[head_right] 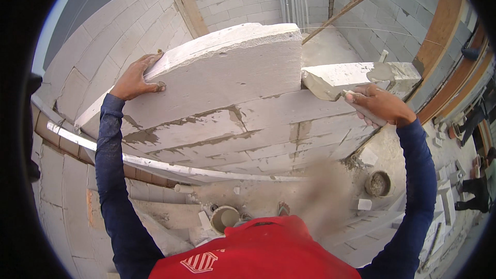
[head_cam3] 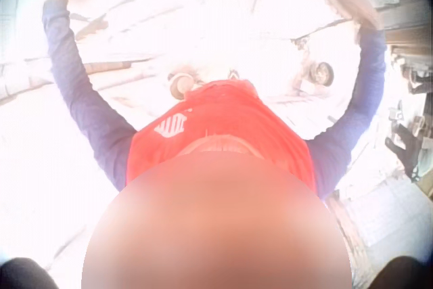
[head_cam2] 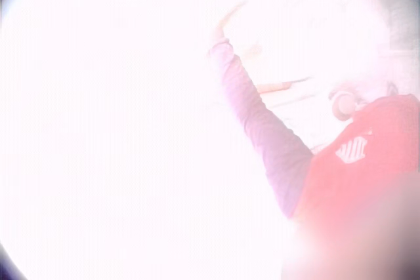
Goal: The person scoops mortar from a bucket with a trowel and spreads it on a partially built wall. They place white blocks onto the mortar, adjust their position, and continue applying mortar to secure the blocks. The person also uses a tape measure to check dimensions on the wall.
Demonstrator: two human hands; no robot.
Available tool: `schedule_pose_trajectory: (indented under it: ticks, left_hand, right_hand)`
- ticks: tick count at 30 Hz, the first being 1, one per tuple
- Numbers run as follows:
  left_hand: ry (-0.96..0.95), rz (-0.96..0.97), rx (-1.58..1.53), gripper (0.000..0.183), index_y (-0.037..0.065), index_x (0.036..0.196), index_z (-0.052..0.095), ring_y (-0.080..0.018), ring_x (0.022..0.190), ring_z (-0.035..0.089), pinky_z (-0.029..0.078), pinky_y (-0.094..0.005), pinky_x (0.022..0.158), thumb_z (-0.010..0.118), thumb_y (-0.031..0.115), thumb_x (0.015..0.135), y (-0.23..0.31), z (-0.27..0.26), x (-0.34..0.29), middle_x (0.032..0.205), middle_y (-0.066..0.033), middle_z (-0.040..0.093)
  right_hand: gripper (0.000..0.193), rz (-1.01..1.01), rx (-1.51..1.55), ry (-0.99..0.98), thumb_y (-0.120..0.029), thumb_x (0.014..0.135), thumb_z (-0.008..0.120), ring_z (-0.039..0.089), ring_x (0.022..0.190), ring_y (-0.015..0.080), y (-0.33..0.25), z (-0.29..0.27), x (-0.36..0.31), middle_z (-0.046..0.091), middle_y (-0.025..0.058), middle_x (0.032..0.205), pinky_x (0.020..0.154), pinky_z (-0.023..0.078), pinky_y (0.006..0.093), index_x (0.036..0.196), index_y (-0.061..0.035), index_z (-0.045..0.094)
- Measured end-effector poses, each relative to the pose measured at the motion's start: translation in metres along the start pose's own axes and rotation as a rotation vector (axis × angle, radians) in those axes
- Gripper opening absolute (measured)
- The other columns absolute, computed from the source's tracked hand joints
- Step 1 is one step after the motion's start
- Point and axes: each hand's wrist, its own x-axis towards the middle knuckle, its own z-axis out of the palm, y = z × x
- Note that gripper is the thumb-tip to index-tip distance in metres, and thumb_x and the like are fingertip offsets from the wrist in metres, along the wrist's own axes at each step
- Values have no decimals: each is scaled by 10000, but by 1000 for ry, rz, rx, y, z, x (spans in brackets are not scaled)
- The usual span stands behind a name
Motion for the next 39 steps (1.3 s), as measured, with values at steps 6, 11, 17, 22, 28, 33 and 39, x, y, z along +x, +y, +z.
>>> schedule_pose_trajectory:
  ticks: [6,11,17,22,28,33,39]
  left_hand:
    - [99,80,-20,922,101,1480,562,-313,1393,513,316,-471,1241,829,459,673,-15,11,-5,1528,-144,541]
    - [216,84,110,863,138,1464,584,-263,1357,562,264,-535,1258,821,512,723,-13,22,-20,1481,-112,590]
    - [387,36,104,774,83,1381,634,-255,1208,655,328,-481,1229,853,460,742,8,41,-35,1278,-111,694]
    - [414,29,34,690,48,1253,692,-268,1121,694,409,-459,1153,875,431,709,11,35,-37,1155,-137,725]
    - [424,-7,-59,367,92,1215,734,-264,1203,658,431,-469,1091,703,307,919,16,41,-32,1234,-118,718]
    - [844,7,-385,300,99,1271,696,-242,1251,618,494,-351,1038,572,133,1000,17,61,-23,1295,-91,694]
    - [787,-13,-216,330,122,1286,712,-284,1248,626,415,-488,1115,602,208,986,19,68,-10,1271,-90,711]
  right_hand:
    - [650,15,121,-81,-546,1000,639,573,486,84,-26,-39,-56,619,-9,680,433,472,234,1339,7,600]
    - [501,-137,51,-92,-460,1064,544,543,414,90,-120,-43,-89,580,26,605,373,437,214,1210,12,629]
    - [537,-437,-39,-100,-491,1065,511,535,352,125,-273,-1,-58,566,42,579,335,443,200,1215,13,616]
    - [613,-811,-468,307,-549,1032,563,684,625,134,-408,98,-15,682,117,851,553,568,286,1199,29,681]
    - [354,-1258,-990,459,-198,947,701,714,812,380,-500,210,36,722,252,1028,760,575,412,1206,44,689]
    - [335,-1310,-981,444,-148,909,705,699,784,368,-509,229,37,704,211,911,723,563,437,1204,11,699]
    - [353,-1277,-1008,461,-174,910,720,700,769,357,-512,228,31,718,197,926,703,560,439,1220,-5,705]
